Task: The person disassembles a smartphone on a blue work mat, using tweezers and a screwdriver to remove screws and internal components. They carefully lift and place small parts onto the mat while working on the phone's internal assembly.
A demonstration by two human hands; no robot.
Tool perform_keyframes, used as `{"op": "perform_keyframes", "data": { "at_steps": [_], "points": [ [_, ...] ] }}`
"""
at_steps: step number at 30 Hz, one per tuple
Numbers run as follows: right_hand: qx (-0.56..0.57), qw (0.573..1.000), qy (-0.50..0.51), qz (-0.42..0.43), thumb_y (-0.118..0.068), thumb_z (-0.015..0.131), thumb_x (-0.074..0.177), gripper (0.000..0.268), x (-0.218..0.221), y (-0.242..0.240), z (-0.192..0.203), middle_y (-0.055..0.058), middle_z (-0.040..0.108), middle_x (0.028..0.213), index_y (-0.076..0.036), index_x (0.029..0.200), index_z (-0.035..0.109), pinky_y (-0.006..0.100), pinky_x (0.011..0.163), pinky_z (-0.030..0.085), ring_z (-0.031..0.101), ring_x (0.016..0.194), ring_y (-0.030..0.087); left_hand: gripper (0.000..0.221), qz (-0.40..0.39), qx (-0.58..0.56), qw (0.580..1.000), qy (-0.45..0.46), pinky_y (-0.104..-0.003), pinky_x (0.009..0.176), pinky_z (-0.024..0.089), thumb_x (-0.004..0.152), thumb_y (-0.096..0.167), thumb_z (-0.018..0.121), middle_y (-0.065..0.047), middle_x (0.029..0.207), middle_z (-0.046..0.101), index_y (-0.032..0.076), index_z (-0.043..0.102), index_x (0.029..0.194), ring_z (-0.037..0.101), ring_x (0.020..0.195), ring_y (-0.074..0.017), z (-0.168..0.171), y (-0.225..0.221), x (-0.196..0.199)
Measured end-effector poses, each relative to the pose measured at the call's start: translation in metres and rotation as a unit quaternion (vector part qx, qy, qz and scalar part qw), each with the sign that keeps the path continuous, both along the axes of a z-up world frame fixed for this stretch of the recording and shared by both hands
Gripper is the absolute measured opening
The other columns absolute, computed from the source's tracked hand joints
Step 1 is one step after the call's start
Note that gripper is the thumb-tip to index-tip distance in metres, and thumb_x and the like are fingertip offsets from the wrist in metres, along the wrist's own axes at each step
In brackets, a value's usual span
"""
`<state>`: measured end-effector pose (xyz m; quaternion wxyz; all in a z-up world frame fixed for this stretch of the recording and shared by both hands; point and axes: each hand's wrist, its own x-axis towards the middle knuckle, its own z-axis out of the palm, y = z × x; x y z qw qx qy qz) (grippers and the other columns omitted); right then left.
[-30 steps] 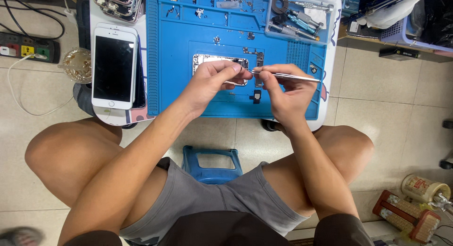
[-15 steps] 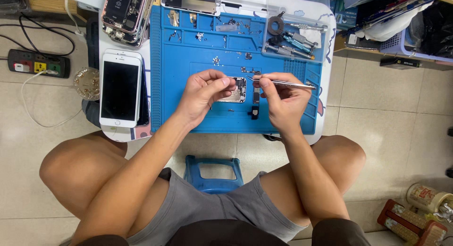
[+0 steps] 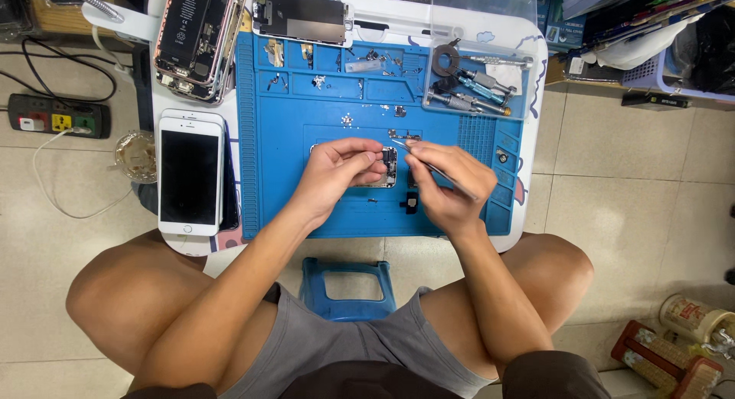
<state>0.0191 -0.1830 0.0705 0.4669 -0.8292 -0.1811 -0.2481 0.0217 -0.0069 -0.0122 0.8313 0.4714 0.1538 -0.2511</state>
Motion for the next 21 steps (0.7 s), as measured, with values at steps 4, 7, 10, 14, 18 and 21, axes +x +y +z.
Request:
{"op": "perform_keyframes", "data": {
  "at_steps": [4,7,10,14,18,21],
  "points": [
    [-0.054,0.997,-0.052,-0.006,-0.001,0.084,0.091,0.002,0.002,-0.001,-0.004,0.014,0.083,0.088,-0.002,0.09,0.082,0.037,0.061,0.063,0.078,0.069,0.029,0.023,-0.006,-0.006,1.0,0.014,-0.035,0.084,0.07,0.095,-0.002,0.068,-0.021,0.105,0.079,-0.008,0.073,0.116,0.081,0.09,-0.0227,0.011,0.003,0.001],
    [-0.111,0.987,-0.116,-0.007,-0.005,0.082,0.094,0.002,0.004,-0.003,-0.004,0.012,0.084,0.093,-0.005,0.093,0.083,0.035,0.062,0.062,0.078,0.07,0.026,0.023,-0.016,-0.005,0.999,0.027,-0.036,0.084,0.071,0.096,0.0,0.068,-0.022,0.107,0.078,-0.007,0.073,0.118,0.081,0.09,-0.0227,0.011,0.005,0.006],
    [-0.157,0.977,-0.146,-0.001,-0.006,0.081,0.094,0.003,0.003,-0.005,-0.005,0.011,0.085,0.096,-0.006,0.094,0.084,0.034,0.064,0.061,0.079,0.073,0.025,0.023,-0.019,-0.009,0.998,0.052,-0.039,0.087,0.069,0.102,0.002,0.057,-0.02,0.108,0.077,-0.005,0.071,0.119,0.08,0.092,-0.0226,-0.001,0.006,0.009],
    [-0.19,0.968,-0.164,0.014,-0.001,0.081,0.092,0.007,0.0,-0.004,-0.005,0.012,0.085,0.098,-0.006,0.096,0.084,0.034,0.066,0.06,0.08,0.078,0.026,0.023,-0.012,-0.026,0.999,0.04,-0.028,0.073,0.067,0.102,0.008,0.048,-0.006,0.087,0.065,0.002,0.069,0.108,0.072,0.076,-0.0128,-0.018,0.006,0.01],
    [-0.204,0.962,-0.183,0.013,0.0,0.081,0.091,0.01,-0.002,-0.007,-0.009,0.01,0.085,0.098,-0.007,0.096,0.084,0.032,0.066,0.061,0.08,0.079,0.024,0.029,-0.039,0.027,0.997,-0.061,-0.022,0.063,0.058,0.102,0.011,0.052,-0.002,0.074,0.053,-0.001,0.074,0.115,0.057,0.067,-0.0073,-0.018,0.001,0.008],
    [-0.193,0.962,-0.194,0.02,-0.001,0.08,0.093,0.008,-0.001,-0.005,-0.009,0.01,0.085,0.098,-0.008,0.095,0.084,0.031,0.066,0.06,0.08,0.079,0.023,0.03,-0.043,0.045,0.992,-0.11,-0.019,0.055,0.05,0.104,0.022,0.065,0.002,0.067,0.054,0.001,0.076,0.123,0.049,0.058,-0.0022,0.035,0.003,0.014]
  ]
}}
